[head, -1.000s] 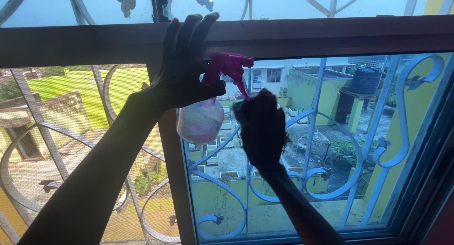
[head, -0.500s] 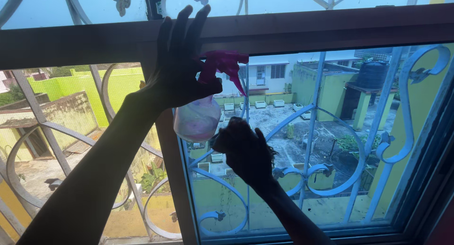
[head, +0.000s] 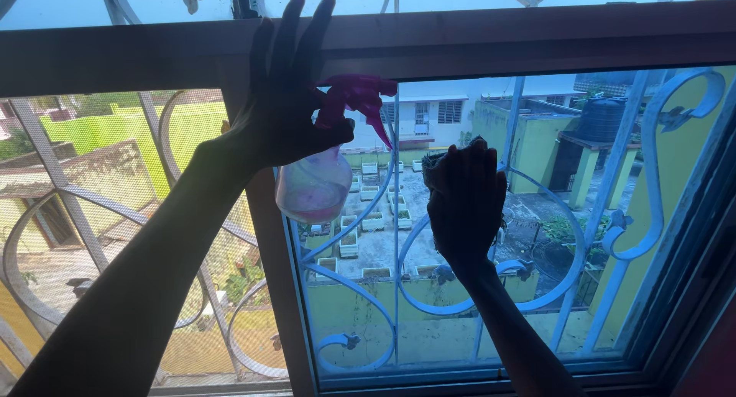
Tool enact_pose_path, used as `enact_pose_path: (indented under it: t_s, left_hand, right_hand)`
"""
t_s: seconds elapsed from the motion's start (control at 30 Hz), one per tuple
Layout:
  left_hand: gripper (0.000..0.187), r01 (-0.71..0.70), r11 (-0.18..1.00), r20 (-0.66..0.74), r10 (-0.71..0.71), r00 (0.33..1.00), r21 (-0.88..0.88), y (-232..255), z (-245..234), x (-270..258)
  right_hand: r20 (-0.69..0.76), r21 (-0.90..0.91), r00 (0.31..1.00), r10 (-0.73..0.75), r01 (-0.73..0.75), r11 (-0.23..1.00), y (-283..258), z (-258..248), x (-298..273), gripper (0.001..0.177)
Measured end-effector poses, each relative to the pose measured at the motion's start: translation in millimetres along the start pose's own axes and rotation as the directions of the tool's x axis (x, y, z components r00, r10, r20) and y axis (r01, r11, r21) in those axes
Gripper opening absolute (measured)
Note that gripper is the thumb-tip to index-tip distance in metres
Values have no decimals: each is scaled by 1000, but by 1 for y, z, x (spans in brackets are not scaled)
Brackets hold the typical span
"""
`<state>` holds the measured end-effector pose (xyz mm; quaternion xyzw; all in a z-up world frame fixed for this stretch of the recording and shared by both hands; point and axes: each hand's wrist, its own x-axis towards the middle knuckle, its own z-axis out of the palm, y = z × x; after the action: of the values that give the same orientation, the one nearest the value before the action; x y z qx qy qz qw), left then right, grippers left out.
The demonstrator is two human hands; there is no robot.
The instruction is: The person cleans a window with a decorative metal grille by repeatedly spraying a cleaning solution and wiping the glass with a cloth. They work methodically across different sections of the window, including the frame and grille, from an indoor viewpoint.
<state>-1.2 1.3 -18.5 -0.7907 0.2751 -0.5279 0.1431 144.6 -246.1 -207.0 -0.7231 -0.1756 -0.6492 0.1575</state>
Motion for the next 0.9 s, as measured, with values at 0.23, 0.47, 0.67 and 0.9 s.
enact_pose_path:
  t_s: [0.23,0.47,0.67,0.9]
  left_hand:
    - [43,86,996,91,-86,992,12,-1,8,-8]
    - [54,98,965,90,-78,993,-242,-11,28,-20]
    - [49,167,984,162,-155,975,-66,-13,27,-18]
    - [47,40,998,14,-40,999,-39,-9,30,-21]
  right_hand:
    - [-43,-52,999,-21,19,998,-1,2,-3,57]
    - [15,74,1000,1,-2,997,1,-2,-2,54]
    - [46,131,999,18,-24,991,-3,-11,-2,59]
    - [-16,256,995,101,-93,962,-34,-2,-2,66]
